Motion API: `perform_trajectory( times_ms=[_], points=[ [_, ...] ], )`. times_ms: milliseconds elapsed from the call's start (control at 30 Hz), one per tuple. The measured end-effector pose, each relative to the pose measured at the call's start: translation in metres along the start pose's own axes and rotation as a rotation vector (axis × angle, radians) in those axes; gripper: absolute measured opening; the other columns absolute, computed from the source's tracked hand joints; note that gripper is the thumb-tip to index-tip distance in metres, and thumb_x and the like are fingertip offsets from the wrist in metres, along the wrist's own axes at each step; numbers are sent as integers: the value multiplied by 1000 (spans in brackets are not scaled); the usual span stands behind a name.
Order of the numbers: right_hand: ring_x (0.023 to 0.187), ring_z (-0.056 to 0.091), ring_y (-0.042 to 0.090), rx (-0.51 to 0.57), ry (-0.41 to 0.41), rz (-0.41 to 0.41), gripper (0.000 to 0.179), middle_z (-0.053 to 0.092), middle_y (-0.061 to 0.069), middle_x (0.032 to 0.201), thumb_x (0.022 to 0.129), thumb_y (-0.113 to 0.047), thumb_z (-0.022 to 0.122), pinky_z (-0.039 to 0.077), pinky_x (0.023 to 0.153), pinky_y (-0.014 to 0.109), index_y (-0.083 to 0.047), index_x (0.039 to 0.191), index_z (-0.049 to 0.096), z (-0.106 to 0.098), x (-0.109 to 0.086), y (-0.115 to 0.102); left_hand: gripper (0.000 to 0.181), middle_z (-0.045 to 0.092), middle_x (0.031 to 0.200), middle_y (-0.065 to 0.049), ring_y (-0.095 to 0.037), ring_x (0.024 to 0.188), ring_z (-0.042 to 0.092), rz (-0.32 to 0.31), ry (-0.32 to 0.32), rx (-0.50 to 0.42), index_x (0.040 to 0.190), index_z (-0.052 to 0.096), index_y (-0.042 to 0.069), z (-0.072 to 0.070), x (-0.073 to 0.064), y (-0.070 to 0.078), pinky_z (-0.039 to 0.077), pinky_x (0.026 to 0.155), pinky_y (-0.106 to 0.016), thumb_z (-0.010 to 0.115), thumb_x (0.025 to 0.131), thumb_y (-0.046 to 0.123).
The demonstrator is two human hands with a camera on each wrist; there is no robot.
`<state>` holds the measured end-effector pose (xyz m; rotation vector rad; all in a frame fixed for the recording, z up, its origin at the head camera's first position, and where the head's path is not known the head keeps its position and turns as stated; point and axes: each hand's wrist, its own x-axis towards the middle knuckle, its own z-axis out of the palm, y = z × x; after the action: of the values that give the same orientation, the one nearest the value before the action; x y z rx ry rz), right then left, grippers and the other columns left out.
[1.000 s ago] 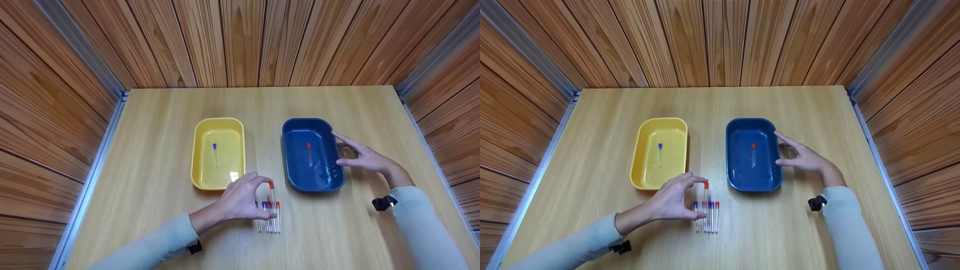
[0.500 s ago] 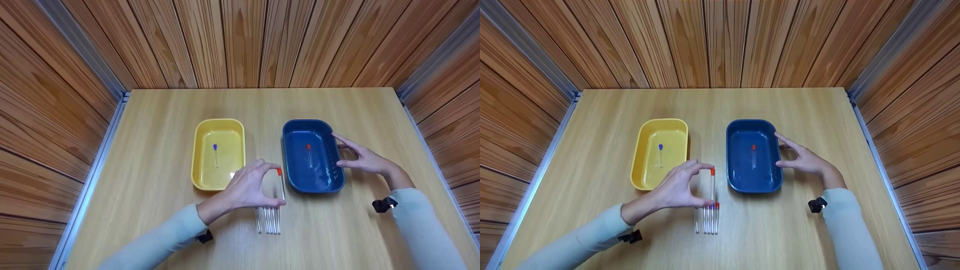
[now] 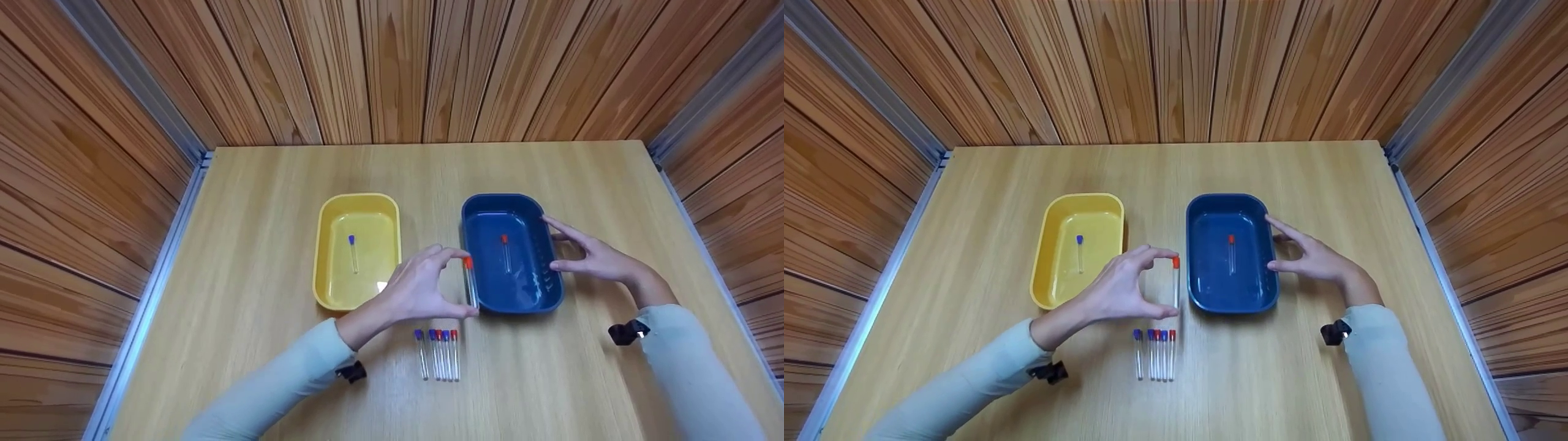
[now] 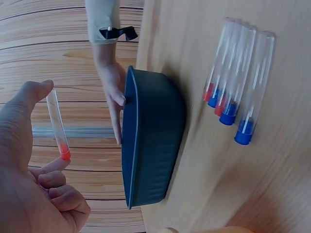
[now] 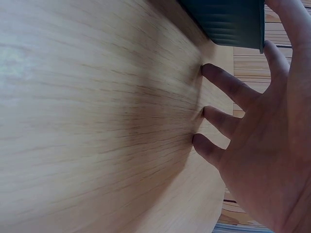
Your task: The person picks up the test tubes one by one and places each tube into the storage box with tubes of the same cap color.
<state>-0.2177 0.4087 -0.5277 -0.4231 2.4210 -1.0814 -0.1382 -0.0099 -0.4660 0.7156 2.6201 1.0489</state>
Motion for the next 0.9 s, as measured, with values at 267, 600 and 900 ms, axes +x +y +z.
perform_trajectory(
  times_ms=[267,600,900],
  points=[
    [166,30,59,-9,1,4,99,19,21,189,107,-25,76,18,123,96,-30,183,13,0,-1,0,89,69,154,-10,-29,135,68,-17,-22,-38,161,59,24,2,15,2,62,106,-40,92,86,57],
    [167,29,60,-4,-8,8,99,17,21,190,108,-25,75,17,124,96,-30,183,11,-1,-1,0,90,67,157,-5,-25,136,66,-28,-25,-25,163,57,24,3,38,7,62,111,-41,92,87,60],
    [167,29,60,-2,-3,4,100,18,22,189,108,-26,75,17,124,95,-30,183,10,0,-2,-1,88,66,159,-5,-22,140,64,-38,-35,-33,162,56,28,5,54,17,63,113,-41,91,88,59]
  ],
)
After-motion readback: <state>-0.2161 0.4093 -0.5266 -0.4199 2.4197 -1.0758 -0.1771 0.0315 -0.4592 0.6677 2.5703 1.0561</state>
